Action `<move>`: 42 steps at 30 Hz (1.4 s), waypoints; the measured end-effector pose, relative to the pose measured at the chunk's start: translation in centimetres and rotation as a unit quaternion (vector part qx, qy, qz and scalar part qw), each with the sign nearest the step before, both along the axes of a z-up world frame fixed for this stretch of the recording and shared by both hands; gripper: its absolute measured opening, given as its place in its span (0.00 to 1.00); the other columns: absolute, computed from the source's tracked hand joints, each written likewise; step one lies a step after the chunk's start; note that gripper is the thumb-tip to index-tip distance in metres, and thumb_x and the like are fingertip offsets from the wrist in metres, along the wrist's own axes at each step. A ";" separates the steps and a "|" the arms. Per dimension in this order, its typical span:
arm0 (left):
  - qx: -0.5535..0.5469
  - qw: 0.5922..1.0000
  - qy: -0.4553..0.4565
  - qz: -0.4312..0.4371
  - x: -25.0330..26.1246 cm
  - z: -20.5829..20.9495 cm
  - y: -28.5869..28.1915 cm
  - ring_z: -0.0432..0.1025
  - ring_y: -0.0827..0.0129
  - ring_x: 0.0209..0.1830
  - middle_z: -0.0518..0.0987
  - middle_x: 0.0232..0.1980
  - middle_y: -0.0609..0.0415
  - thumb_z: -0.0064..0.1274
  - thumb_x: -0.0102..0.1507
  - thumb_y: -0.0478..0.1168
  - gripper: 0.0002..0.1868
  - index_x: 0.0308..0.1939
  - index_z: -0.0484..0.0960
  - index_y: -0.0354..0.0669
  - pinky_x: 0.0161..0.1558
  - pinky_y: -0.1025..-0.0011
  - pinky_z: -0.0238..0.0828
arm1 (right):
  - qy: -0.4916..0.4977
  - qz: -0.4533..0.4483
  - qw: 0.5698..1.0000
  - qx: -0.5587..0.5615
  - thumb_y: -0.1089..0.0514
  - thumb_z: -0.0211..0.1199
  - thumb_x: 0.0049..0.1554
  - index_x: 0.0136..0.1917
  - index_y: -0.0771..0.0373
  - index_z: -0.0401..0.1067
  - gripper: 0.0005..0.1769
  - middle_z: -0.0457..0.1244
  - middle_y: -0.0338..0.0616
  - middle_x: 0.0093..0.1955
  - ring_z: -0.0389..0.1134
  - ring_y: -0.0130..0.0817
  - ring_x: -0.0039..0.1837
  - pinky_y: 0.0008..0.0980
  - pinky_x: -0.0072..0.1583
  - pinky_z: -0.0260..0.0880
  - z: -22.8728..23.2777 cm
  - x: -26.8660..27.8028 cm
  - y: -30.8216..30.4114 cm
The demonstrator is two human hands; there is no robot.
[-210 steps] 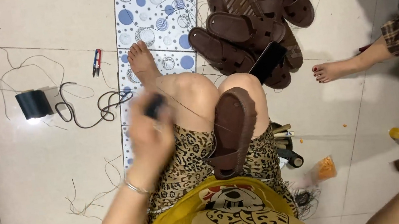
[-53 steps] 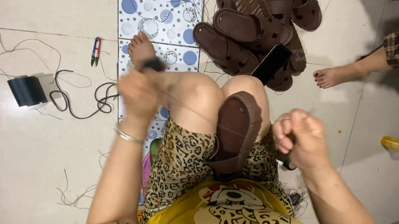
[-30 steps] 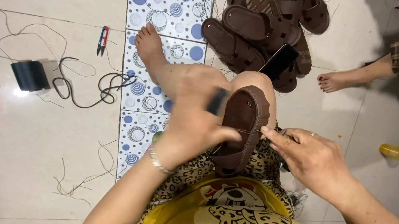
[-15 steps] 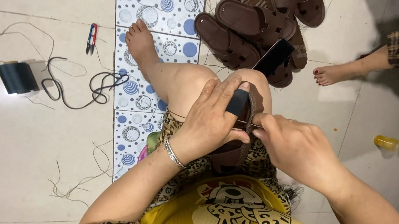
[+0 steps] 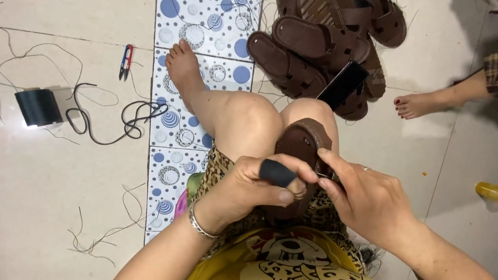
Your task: A person is hand-sewing the strap of a brown leather sandal using a needle and thread while sitting on the floor.
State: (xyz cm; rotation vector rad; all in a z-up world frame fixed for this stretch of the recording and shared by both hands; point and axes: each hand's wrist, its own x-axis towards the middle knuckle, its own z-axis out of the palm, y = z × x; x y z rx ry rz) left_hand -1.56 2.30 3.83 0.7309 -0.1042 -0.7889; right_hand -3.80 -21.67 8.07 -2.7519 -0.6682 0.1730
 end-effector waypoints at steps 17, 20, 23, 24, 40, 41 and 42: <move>0.451 0.659 -0.594 0.092 -0.5 1.5 -1.4 0.61 0.61 0.39 0.69 0.34 0.51 0.56 0.53 0.34 0.06 0.22 0.78 0.43 0.64 0.47 0.56 | -0.004 -0.007 1.000 0.026 0.61 0.69 0.55 0.65 0.68 0.68 0.26 0.72 0.46 0.46 0.71 0.31 0.36 0.28 0.35 0.68 0.8 0.4 0.8; 0.347 0.786 -0.510 0.032 -0.8 1.9 -1.1 0.65 0.64 0.50 0.77 0.52 0.55 0.65 0.53 0.35 0.08 0.21 0.81 0.43 0.60 0.64 0.53 | 0.000 -0.006 0.999 0.032 0.62 0.69 0.54 0.66 0.68 0.67 0.27 0.71 0.46 0.42 0.67 0.30 0.31 0.28 0.31 0.66 0.4 0.3 0.5; 0.068 0.988 -0.138 -0.013 -0.8 1.0 -0.8 0.76 0.70 0.49 0.81 0.53 0.55 0.62 0.61 0.31 0.05 0.40 0.83 0.42 0.58 0.73 0.76 | -0.004 -0.002 0.997 0.083 0.65 0.69 0.52 0.64 0.71 0.67 0.27 0.72 0.52 0.51 0.74 0.34 0.39 0.29 0.36 0.71 -0.2 0.3 0.2; 0.181 0.963 -0.196 0.039 -0.5 0.6 -0.9 0.75 0.73 0.40 0.81 0.47 0.56 0.59 0.61 0.30 0.05 0.40 0.85 0.41 0.47 0.77 0.74 | -0.004 -0.004 0.996 0.090 0.65 0.70 0.53 0.63 0.71 0.68 0.26 0.72 0.48 0.44 0.70 0.30 0.34 0.28 0.34 0.69 -0.3 0.3 0.1; 0.469 0.789 -0.389 0.080 0.3 2.1 -1.8 0.73 0.61 0.28 0.79 0.37 0.48 0.53 0.61 0.31 0.04 0.33 0.75 0.33 0.34 0.68 0.72 | 0.393 -0.237 0.832 0.311 0.74 0.65 0.50 0.60 0.60 0.81 0.25 0.75 0.40 0.44 0.70 0.26 0.38 0.23 0.42 0.70 -3.5 -2.4 -9.7; 0.469 0.787 -0.392 0.081 -0.2 1.2 -2.2 0.73 0.61 0.28 0.79 0.37 0.48 0.53 0.61 0.31 0.04 0.33 0.75 0.33 0.34 0.68 0.72 | 0.391 -0.237 0.832 0.313 0.74 0.65 0.50 0.60 0.60 0.81 0.25 0.75 0.40 0.44 0.70 0.26 0.38 0.23 0.42 0.70 -3.8 -2.7 -7.5; 0.478 0.795 -0.368 0.057 -0.6 0.4 -2.5 0.71 0.63 0.20 0.78 0.27 0.50 0.56 0.62 0.34 0.10 0.28 0.74 0.35 0.26 0.69 0.70 | 0.372 -0.232 0.792 0.425 0.64 0.63 0.55 0.49 0.64 0.78 0.08 0.71 0.43 0.45 0.64 0.25 0.35 0.22 0.37 0.65 -4.2 -2.8 -5.3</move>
